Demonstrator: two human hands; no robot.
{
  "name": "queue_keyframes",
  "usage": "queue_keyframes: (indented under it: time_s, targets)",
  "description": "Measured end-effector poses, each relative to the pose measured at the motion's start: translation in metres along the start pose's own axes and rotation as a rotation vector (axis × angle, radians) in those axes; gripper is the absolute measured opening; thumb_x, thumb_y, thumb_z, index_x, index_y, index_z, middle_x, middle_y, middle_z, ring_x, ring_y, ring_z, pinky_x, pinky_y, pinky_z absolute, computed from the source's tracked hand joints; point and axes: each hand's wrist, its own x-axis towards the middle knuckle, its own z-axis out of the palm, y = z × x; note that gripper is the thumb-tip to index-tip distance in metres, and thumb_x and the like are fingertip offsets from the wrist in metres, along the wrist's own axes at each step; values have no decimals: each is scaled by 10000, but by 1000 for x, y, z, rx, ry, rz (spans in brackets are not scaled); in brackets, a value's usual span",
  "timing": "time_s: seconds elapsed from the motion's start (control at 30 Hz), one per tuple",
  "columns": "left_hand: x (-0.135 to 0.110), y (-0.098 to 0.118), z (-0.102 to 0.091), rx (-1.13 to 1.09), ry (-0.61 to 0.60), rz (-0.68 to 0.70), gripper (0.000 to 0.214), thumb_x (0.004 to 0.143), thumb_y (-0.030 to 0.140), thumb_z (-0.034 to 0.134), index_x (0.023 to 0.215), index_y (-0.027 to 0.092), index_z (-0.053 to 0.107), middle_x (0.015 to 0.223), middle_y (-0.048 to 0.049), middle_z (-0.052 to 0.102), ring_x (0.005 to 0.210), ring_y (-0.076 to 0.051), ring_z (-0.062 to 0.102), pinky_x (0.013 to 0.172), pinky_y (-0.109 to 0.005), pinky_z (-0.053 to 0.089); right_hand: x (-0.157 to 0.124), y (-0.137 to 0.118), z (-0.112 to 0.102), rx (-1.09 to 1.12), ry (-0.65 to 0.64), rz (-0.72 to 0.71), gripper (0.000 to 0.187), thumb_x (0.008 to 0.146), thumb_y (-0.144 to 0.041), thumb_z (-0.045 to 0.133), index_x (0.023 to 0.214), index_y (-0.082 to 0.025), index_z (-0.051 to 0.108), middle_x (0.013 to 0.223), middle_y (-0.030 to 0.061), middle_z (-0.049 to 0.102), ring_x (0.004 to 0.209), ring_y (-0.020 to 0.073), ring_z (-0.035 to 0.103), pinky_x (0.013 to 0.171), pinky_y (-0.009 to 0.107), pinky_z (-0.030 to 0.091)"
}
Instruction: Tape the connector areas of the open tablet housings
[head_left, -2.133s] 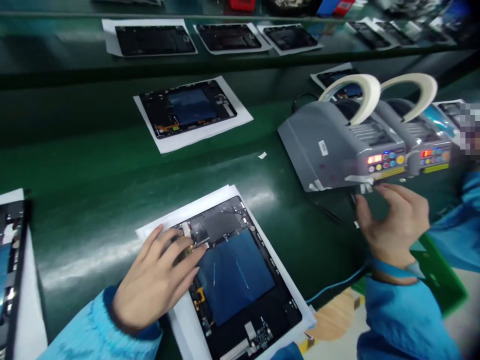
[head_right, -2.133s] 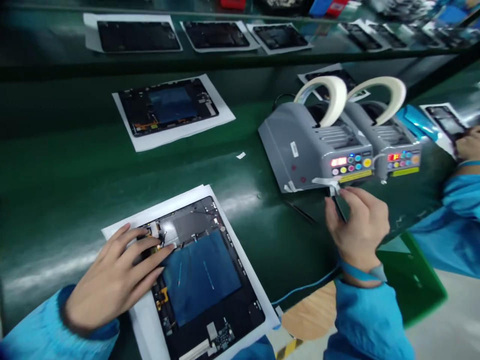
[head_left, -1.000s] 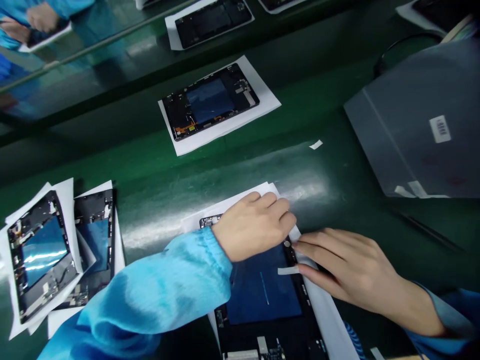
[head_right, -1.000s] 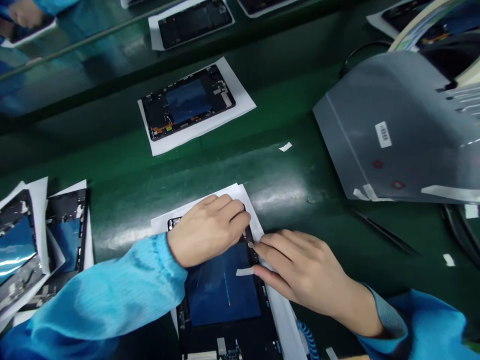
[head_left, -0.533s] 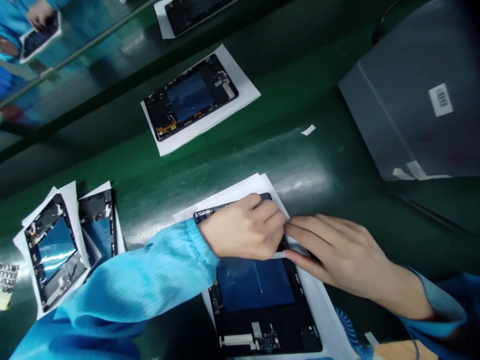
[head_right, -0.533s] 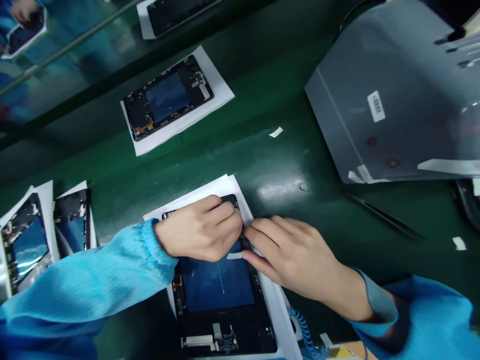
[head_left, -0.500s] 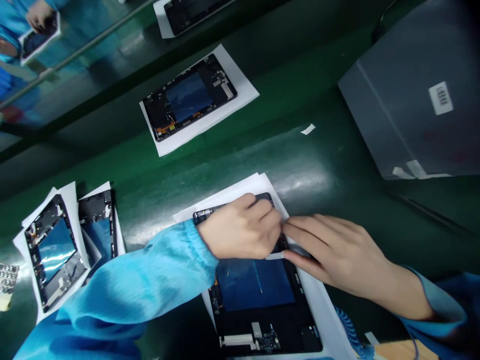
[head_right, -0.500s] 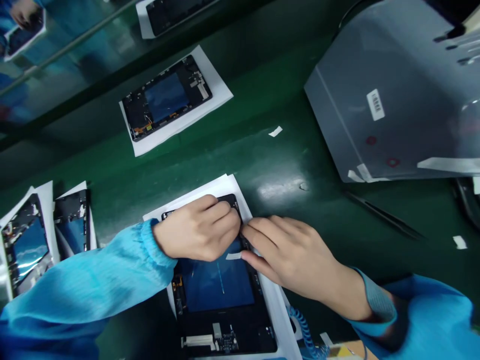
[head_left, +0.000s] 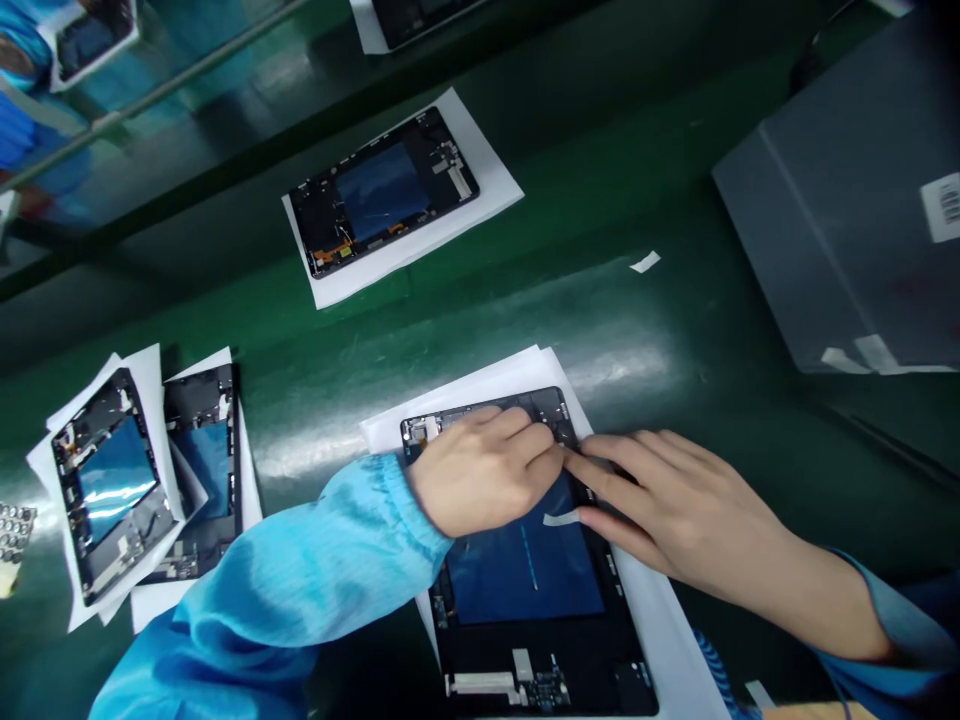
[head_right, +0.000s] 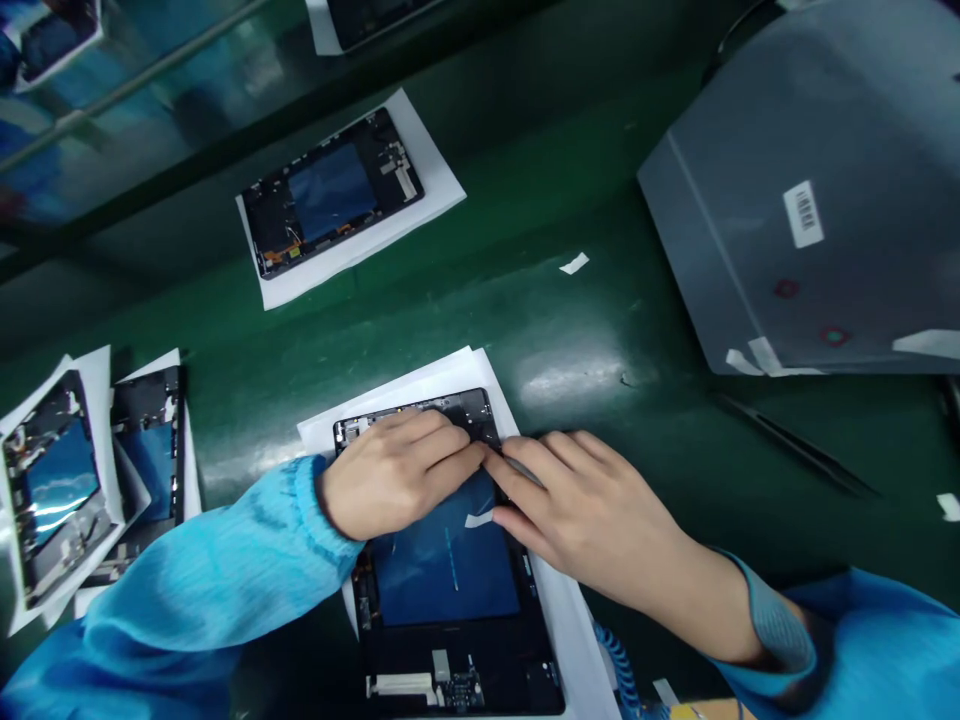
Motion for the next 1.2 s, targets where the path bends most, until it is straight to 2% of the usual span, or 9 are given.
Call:
queue_keyframes:
  time_s: [0.1, 0.2, 0.3, 0.43, 0.5, 0.7, 0.83, 1.03, 1.2]
  targets:
    - [-1, -2, 1, -3, 11, 20, 208, 974, 110, 476, 892, 124, 667, 773, -39, 632, 709, -162, 558, 591, -295, 441, -3, 5, -3, 116, 52, 28, 240, 953, -261, 530, 1144, -134, 600, 990, 80, 655, 812, 166, 604, 713, 313, 496]
    - [-4, -2, 3, 20, 14, 51, 190, 972, 107, 474, 920, 122, 657, 771, -34, 617, 692, -153, 543, 586, -296, 414, -3, 13, -2, 129, 8, 64, 289, 952, -276, 536, 1199, -132, 578, 1042, 90, 640, 875, 179, 616, 738, 319, 505]
    - [-6, -1, 5, 4, 27, 54, 159, 976, 136, 482, 932, 136, 635, 788, -26, 614, 690, -157, 529, 599, -305, 395, 6, 21, -1, 92, -106, -21, 310, 963, -336, 509, 1196, -141, 575, 1016, 80, 620, 832, 182, 610, 669, 322, 481]
    - [-6, 0, 7, -43, 62, 34, 158, 968, 173, 513, 833, 162, 593, 786, -18, 612, 668, -164, 513, 587, -319, 366, 25, 28, -3, 80, -164, -126, 215, 971, -332, 463, 1015, -165, 591, 892, 46, 576, 700, 155, 565, 598, 306, 428]
    - [-7, 0, 8, -49, 62, 37, 162, 966, 179, 518, 829, 154, 600, 781, -19, 610, 660, -162, 512, 582, -323, 362, 30, 29, -5, 87, -161, -135, 212, 977, -325, 439, 961, -171, 584, 871, 42, 565, 683, 149, 552, 596, 301, 418]
    - [-12, 4, 9, -27, 90, 43, 158, 966, 188, 533, 909, 98, 649, 824, -43, 633, 712, -160, 566, 608, -316, 403, 28, 31, -3, 109, -169, -133, 254, 966, -395, 484, 967, -166, 594, 890, 48, 581, 712, 146, 558, 610, 294, 416]
    - [-15, 7, 9, 3, 100, 36, 163, 957, 168, 530, 916, 90, 668, 866, -68, 661, 780, -180, 600, 653, -324, 452, 25, 29, -1, 117, -117, -123, 265, 970, -387, 479, 964, -155, 607, 873, 49, 600, 709, 155, 566, 611, 308, 437]
    - [-19, 10, 7, 43, 93, 12, 200, 925, 131, 527, 1017, 60, 689, 937, -86, 684, 856, -215, 620, 659, -344, 486, 19, 25, -2, 50, -52, -153, 264, 973, -349, 496, 1042, -128, 623, 901, 57, 648, 776, 160, 589, 706, 308, 479]
    - [-20, 9, 8, 27, 99, -22, 208, 934, 157, 545, 1055, 74, 691, 923, -61, 692, 861, -205, 615, 673, -349, 490, 14, 25, 1, 155, -58, -104, 315, 953, -357, 541, 1135, -108, 604, 936, 73, 644, 807, 173, 572, 717, 332, 483]
